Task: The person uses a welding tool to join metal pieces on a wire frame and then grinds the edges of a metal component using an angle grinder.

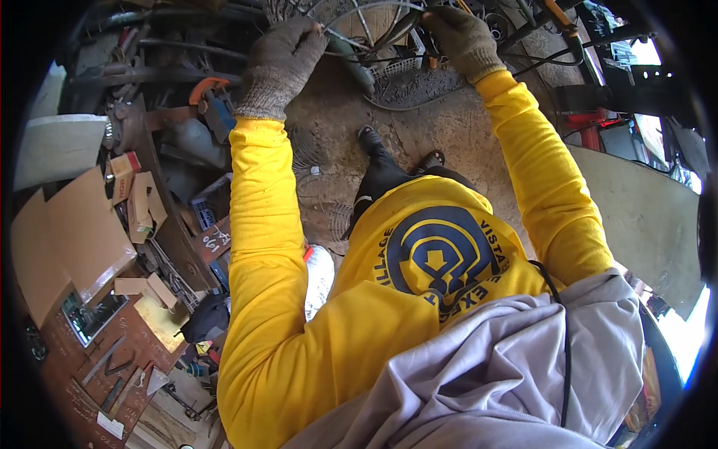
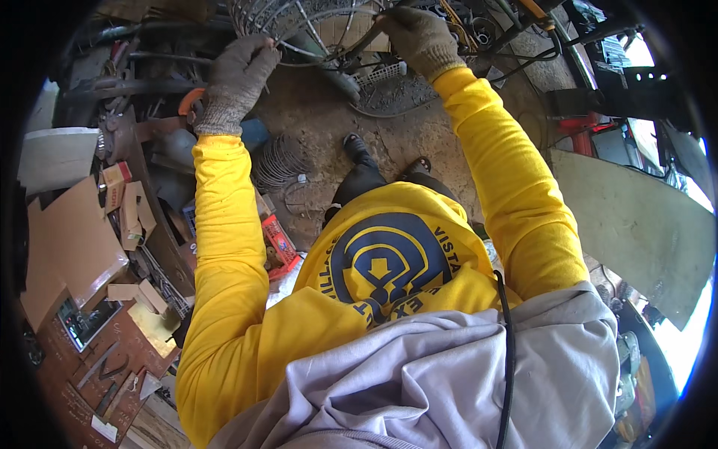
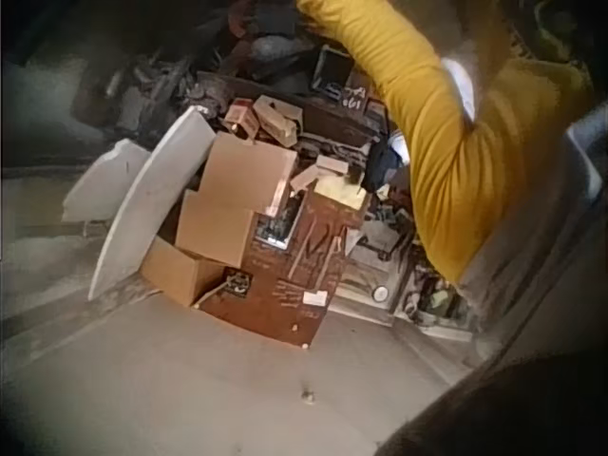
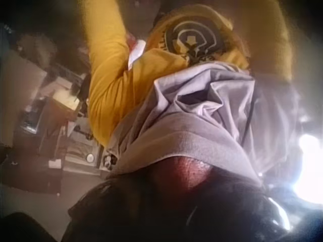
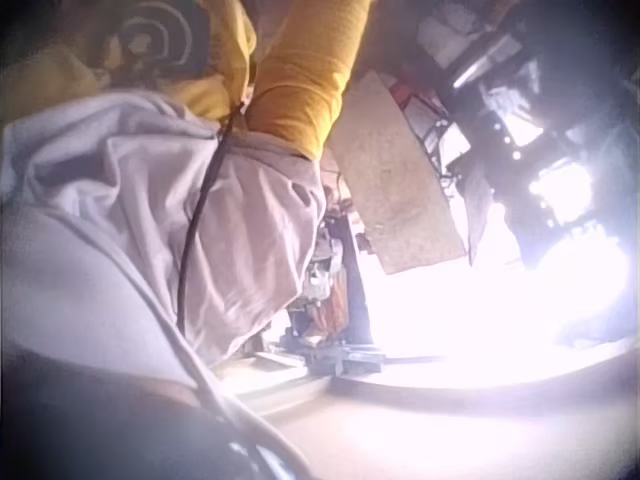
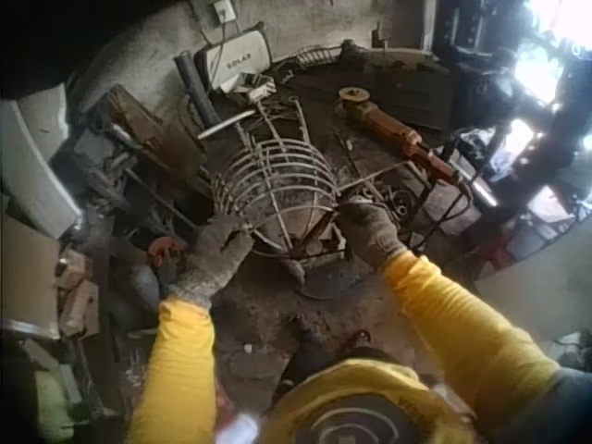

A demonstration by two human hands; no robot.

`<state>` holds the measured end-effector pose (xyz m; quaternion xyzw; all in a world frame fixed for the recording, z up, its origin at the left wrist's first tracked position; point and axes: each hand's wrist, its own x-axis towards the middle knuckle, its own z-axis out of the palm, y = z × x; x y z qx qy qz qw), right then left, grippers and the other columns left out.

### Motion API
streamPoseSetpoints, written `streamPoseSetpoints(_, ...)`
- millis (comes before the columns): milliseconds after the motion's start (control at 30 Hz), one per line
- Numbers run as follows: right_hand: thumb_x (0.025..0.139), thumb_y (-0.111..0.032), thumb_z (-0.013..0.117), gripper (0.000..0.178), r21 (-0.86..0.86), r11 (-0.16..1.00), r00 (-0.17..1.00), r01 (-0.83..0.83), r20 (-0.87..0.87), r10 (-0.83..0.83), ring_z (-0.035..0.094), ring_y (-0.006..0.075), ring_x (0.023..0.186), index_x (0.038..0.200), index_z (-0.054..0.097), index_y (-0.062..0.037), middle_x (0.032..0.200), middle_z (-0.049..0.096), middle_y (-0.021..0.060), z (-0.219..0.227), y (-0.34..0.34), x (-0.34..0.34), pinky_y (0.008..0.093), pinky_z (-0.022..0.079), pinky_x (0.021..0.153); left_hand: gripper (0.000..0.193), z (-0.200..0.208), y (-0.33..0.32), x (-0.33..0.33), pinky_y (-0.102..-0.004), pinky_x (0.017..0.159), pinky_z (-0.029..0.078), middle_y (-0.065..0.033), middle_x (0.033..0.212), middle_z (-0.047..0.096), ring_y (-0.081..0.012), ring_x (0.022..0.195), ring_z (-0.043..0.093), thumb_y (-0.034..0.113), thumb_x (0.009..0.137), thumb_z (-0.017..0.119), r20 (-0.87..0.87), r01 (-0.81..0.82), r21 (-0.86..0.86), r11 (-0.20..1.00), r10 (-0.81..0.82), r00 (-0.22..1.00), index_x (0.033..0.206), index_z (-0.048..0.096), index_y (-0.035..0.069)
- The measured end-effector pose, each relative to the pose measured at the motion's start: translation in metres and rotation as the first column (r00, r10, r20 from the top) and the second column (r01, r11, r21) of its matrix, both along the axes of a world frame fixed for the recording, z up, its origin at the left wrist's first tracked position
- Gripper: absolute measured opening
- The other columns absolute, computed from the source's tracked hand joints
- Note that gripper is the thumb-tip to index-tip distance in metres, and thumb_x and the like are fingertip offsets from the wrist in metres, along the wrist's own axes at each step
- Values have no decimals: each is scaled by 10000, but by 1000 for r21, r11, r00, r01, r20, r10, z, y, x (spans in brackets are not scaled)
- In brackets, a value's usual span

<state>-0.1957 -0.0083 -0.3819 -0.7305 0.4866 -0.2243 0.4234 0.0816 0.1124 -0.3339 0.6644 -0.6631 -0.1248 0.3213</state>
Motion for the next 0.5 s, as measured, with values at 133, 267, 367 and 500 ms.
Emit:
streamPoseSetpoints(133,908,-166,659,328,250,963,936,102,303,-178,624,146,776,1223,632,-80,934,684,54,-5,-2,9,293,516,682,300,-27,27,-2,-279,811,523,-57,1014,695,-147,866,662,179,863,711,-513,-273,29,961,249,822,1133,658,61)
streamPoseSetpoints(267,916,-74,621,231,249,968,805,40,566,-179,579,107,704,1142,631,-24,840,637,19,-22,-1,20,247,479,622,344,-80,51,-1,-256,740,538,-51,1010,695,-128,828,664,204,894,710,-775,-223,46,974,176,607,1207,618,93)
streamPoseSetpoints(367,919,-72,623,208,271,960,808,70,549,-214,577,109,699,1122,633,-29,840,633,16,-25,-3,20,244,478,619,332,-77,46,-18,-274,779,534,-89,1050,706,-148,801,675,241,934,646,-801,-295,216,931,342,492,1186,622,25)
streamPoseSetpoints(500,922,-93,628,194,306,944,809,119,521,-271,585,116,710,1105,635,-30,848,638,19,-35,-13,26,248,487,621,318,-81,32,-15,-290,761,540,-107,1041,704,-170,783,683,258,955,613,-767,-357,234,904,398,504,1165,621,19)
